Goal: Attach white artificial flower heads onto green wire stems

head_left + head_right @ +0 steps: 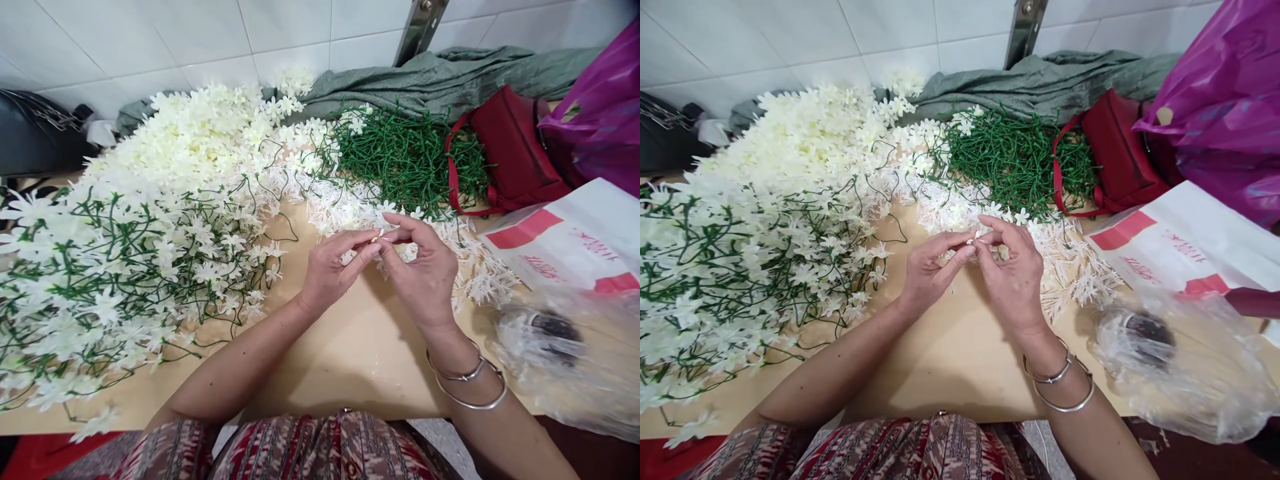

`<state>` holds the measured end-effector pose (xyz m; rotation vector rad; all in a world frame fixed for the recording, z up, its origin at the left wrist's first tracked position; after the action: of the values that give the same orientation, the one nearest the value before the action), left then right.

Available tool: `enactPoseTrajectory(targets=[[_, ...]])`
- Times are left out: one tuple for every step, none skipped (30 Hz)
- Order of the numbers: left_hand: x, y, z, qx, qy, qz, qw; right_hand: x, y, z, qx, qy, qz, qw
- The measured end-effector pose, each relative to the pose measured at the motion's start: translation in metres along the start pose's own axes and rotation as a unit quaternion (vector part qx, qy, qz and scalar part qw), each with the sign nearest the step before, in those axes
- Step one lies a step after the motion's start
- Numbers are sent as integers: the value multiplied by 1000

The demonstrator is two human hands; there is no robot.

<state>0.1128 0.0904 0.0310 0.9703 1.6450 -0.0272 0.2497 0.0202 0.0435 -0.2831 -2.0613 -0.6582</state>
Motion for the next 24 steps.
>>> enactPoseTrajectory(targets=[[1,-1,1,3,2,1,1000,-1,1,-1,4,-10,1,1000],[1,-2,2,3,2,1,1000,-1,2,-2,4,-18,-1,1000],[1,-3,2,-1,0,-2,1000,-1,3,-2,0,-19,-4,1000],[2,-4,2,-9,-8,-12,1000,-1,3,-3,-7,-14,-10,1000],[4,-5,2,-16,-19,-26,999,-1,3,-3,-14,-3,-17,1000],[5,-5,2,-22,-34,-42,998,-1,3,-3,-22,15,-25,999],[6,-6,2,-27,-49,-56,997,-2,3,-2,-25,39,-30,998],[7,-6,2,-34,-60,-66,995,-3,2,-1,-26,65,-30,997],[8,-4,0,-44,-63,-71,995,-5,2,1,-25,89,-24,995],[9,-2,-2,-56,-56,-71,994,-7,1,1,-25,104,-13,994],[11,2,-5,-71,-37,-71,994,-8,0,2,-23,108,-1,994],[14,6,-9,-84,-8,-70,994,-8,-1,2,-18,103,11,995],[17,13,-12,-88,27,-69,993,-7,-2,2,-10,90,19,996],[22,21,-14,-85,65,-63,992,-5,-2,2,1,74,22,997],[27,30,-15,-74,104,-55,990,-2,-3,2,15,57,22,998],[33,39,-16,-65,146,-46,986,2,-4,2,31,41,21,998],[39,49,-18,-59,184,-42,980,6,-6,2,52,24,16,998],[47,58,-18,-48,219,-40,974,11,-8,2,76,7,10,997],[54,67,-18,-35,249,-46,967,15,-11,3,101,-8,2,995],[62,75,-17,-20,274,-60,960,20,-14,4,131,-21,-10,991],[68,81,-17,-9,291,-72,954,23,-19,4,153,-33,-21,988],[72,85,-17,-4,298,-82,951,25,-24,3,169,-45,-33,984],[73,88,-19,-7,297,-87,951,25,-29,1,180,-57,-39,981],[72,88,-21,-18,287,-84,954,24,-33,0,187,-66,-40,979]])
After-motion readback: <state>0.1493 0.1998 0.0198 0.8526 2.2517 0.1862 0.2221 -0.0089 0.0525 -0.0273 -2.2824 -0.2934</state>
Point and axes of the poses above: each hand's wrist, its own y-axis towards the middle knuckle, its own z-axis out of the palm, x = y × z, the point moved 6 cm from there along y, towards the middle knuckle, and after that the axes turned 7 degrees about x, right-handed, at the moved point
